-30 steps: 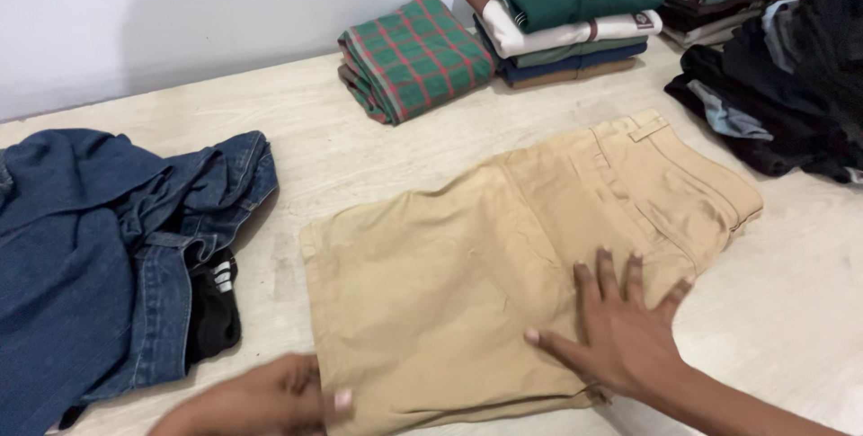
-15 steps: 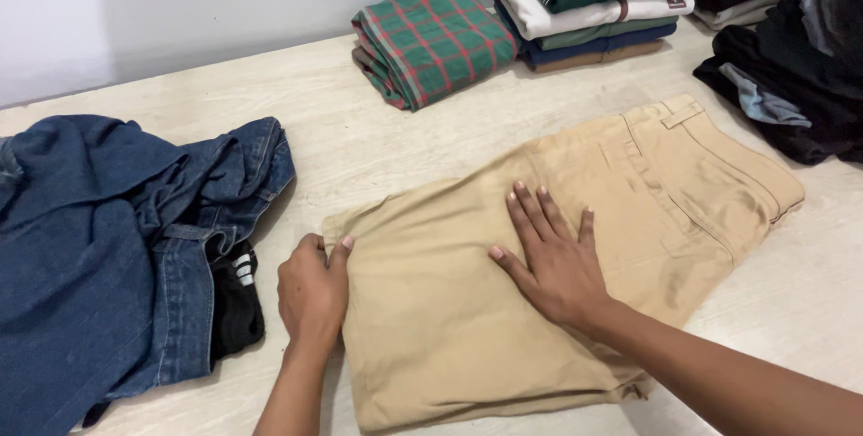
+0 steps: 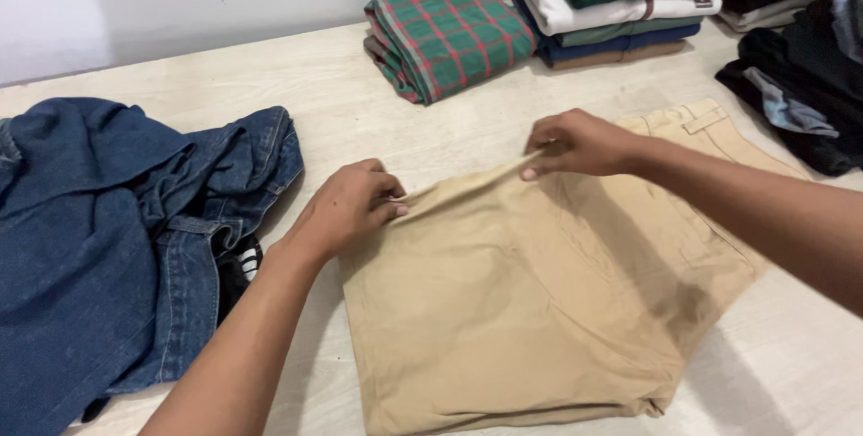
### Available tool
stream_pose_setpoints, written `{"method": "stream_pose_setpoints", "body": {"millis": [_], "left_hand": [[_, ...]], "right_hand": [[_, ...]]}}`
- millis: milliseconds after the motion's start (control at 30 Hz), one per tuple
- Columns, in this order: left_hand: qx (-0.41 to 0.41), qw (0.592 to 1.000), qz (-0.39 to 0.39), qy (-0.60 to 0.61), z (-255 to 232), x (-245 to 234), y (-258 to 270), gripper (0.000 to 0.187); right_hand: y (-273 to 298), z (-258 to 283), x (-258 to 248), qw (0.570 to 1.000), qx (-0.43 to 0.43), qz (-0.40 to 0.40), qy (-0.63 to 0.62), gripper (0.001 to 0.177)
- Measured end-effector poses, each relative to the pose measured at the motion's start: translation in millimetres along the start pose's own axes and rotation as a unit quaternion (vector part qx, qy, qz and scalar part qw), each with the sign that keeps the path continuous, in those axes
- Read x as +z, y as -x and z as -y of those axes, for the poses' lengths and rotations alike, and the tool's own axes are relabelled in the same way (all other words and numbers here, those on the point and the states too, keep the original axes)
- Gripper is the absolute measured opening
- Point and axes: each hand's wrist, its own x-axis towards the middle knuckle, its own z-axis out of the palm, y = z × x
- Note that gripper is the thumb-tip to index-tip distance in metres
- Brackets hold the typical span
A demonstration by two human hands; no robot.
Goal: The person folds three garments on a light-colored table: beige trousers, black track pants, and blue jeans. Each item is smoothed, folded in half lengthwise, then folded into a compact rectangle and stacked on a growing pile of folded clothes.
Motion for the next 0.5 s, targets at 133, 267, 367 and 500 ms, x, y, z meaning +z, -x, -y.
{"method": "stream_pose_setpoints", "body": {"millis": [133,267,367,500], "left_hand": [[-0.008,0.999,0.034,-0.005,-24.0,-13.2,22.9,0.028],[-0.133,0.986,0.053,0.084,-20.6,-17.9,26.1,0.032],[-0.214,0.96,0.147,0.109,-2.5,-14.7,16.7,0.042],[-0.274,0.929,0.246,-0.029,10.3,-0.3,10.8,0.048]], "right_hand": [[26.6,-18.4,-23.4,0.996,0.002,0.082,0.041,0.052],[46.5,-51.9,-52.4,0.975,0.18,0.117,0.047,0.051],[40.2,-75.9,-60.4,0.963,0.237,0.102,0.075,0.055],[31.1,-98.1,-44.2,0.944,0.246,0.066,0.209,0.054]]}}
